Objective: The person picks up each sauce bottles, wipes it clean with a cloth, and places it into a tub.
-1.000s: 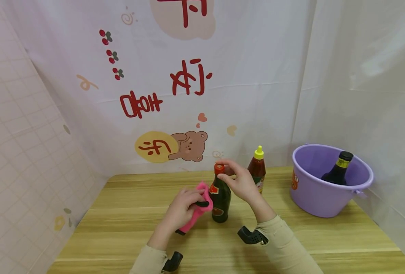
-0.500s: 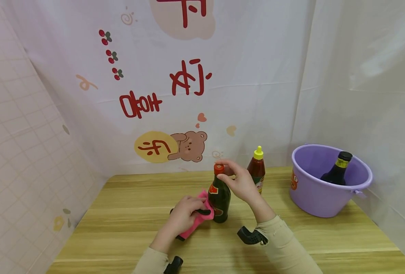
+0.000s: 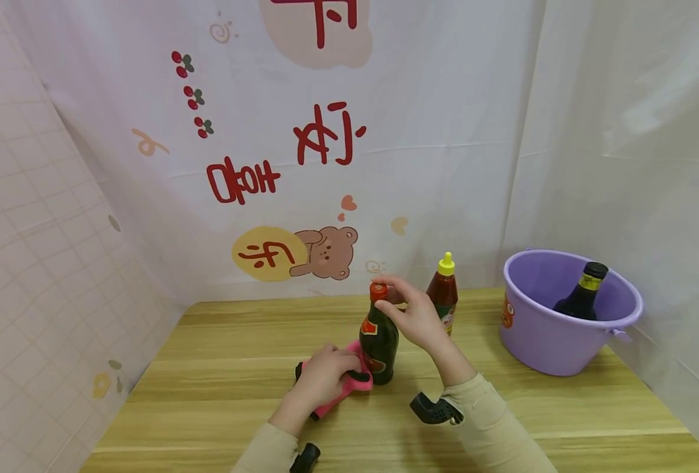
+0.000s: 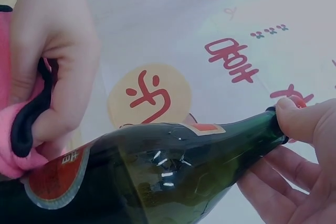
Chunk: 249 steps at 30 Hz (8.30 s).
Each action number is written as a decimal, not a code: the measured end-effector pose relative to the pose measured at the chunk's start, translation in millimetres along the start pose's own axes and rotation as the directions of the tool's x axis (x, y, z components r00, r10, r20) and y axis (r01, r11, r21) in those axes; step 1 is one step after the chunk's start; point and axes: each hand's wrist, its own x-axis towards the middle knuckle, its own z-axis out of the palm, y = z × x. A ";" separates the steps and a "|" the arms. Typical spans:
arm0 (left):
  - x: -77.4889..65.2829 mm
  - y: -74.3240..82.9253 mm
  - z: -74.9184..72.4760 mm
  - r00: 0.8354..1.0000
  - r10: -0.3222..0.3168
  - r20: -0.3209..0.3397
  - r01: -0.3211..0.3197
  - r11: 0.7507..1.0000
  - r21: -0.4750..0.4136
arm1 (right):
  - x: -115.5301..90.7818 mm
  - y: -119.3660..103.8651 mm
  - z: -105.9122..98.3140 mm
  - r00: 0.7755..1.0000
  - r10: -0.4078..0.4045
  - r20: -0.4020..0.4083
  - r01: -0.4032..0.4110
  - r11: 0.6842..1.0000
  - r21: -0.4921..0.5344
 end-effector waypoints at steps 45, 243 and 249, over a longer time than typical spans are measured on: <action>22.1 -2.6 -81.0 0.934 -0.054 -0.353 -0.021 0.979 -0.205 | 0.7 3.4 1.6 0.998 -0.026 -0.057 0.021 0.996 -0.086; 19.1 8.6 -33.8 0.972 -0.073 -0.225 0.048 0.992 -0.117 | -0.3 10.7 -1.6 0.999 0.034 -0.003 -0.034 0.997 -0.064; 14.2 6.4 -27.2 0.973 -0.081 -0.217 0.054 0.990 -0.130 | -0.1 10.6 -1.2 1.000 0.031 0.001 -0.031 0.998 -0.057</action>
